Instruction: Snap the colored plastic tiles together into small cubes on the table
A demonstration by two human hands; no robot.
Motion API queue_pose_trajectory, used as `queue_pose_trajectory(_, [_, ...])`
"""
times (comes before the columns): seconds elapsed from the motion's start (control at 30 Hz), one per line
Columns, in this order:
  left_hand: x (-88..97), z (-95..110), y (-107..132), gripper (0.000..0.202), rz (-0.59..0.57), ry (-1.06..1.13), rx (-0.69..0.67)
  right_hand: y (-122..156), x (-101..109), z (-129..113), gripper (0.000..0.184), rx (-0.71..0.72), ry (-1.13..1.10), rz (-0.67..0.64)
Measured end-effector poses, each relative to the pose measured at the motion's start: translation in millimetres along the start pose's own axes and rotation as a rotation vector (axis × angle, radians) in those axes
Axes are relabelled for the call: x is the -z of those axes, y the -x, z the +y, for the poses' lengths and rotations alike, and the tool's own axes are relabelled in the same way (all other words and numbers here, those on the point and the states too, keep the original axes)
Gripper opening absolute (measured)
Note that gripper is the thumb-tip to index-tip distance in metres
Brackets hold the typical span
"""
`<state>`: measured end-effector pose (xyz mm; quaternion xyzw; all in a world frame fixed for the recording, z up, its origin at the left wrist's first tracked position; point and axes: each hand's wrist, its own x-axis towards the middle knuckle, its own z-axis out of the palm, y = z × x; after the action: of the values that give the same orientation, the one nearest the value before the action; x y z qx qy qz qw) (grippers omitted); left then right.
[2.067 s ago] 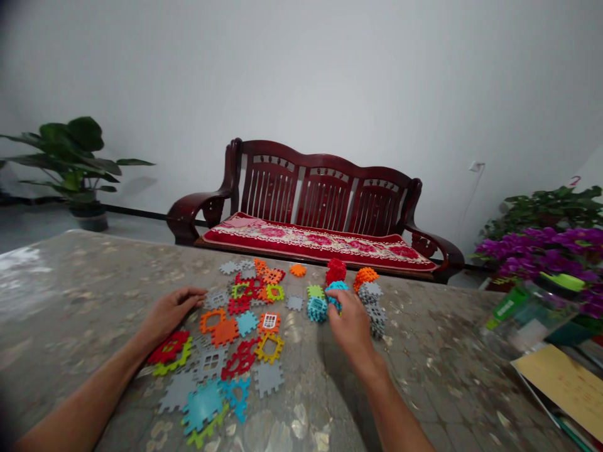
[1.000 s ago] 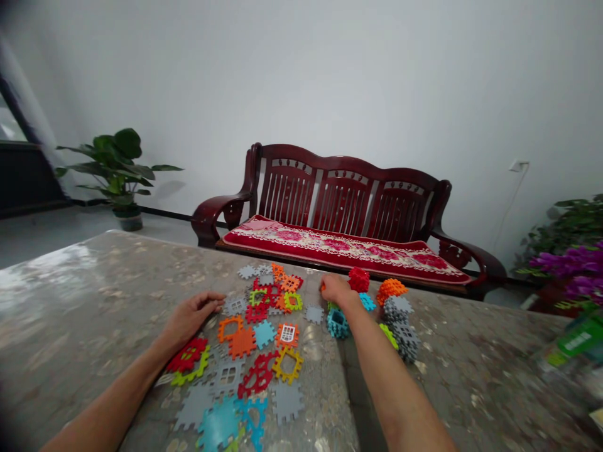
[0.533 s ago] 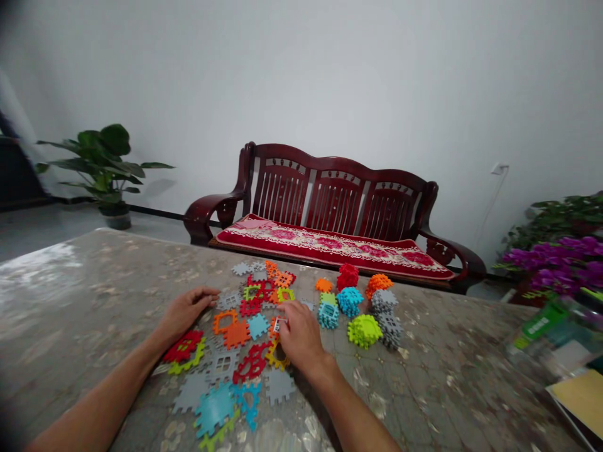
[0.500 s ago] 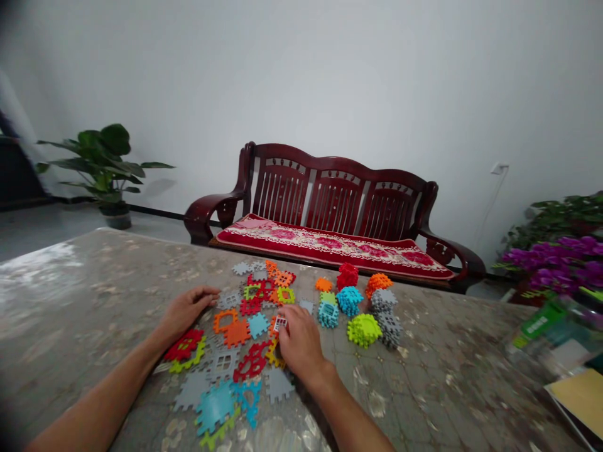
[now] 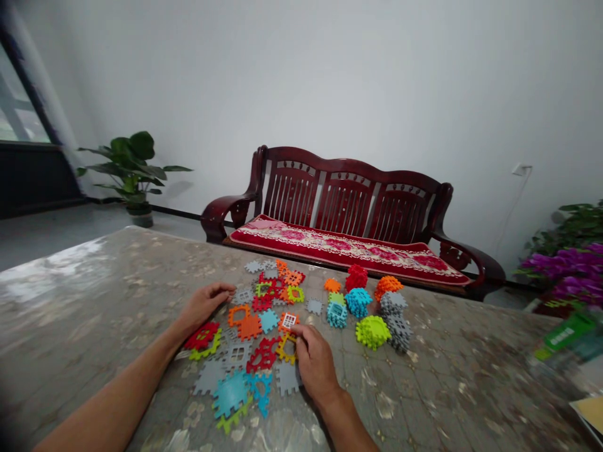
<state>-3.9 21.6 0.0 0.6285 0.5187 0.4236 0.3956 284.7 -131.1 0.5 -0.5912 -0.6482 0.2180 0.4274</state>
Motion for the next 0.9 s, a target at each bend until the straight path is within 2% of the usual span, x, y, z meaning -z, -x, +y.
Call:
queue_pose_trajectory(0.23, [-4.1,6,4,0.045,-0.097,0.114,0.042,-5,-1,10,0.030,-0.086,-0.143,0.111])
queue_pose_trajectory(0.43, [-3.1,12,8,0.045,-0.113,0.100,0.052,-10,0,19,0.033,-0.091,-0.134,0.089])
queue_pose_trajectory(0.6, [-2.5,14,9,0.042,-0.140,-0.001,0.000,-21,4,21,0.033,-0.031,0.046,0.070])
queue_pose_trajectory(0.73, [-1.6,12,9,0.038,-0.153,-0.044,-0.044,-31,3,17,0.034,-0.081,0.237,0.024])
queue_pose_trajectory(0.9, [-1.3,12,9,0.037,-0.147,-0.083,-0.051,-43,-2,0,0.032,-0.159,0.470,-0.078])
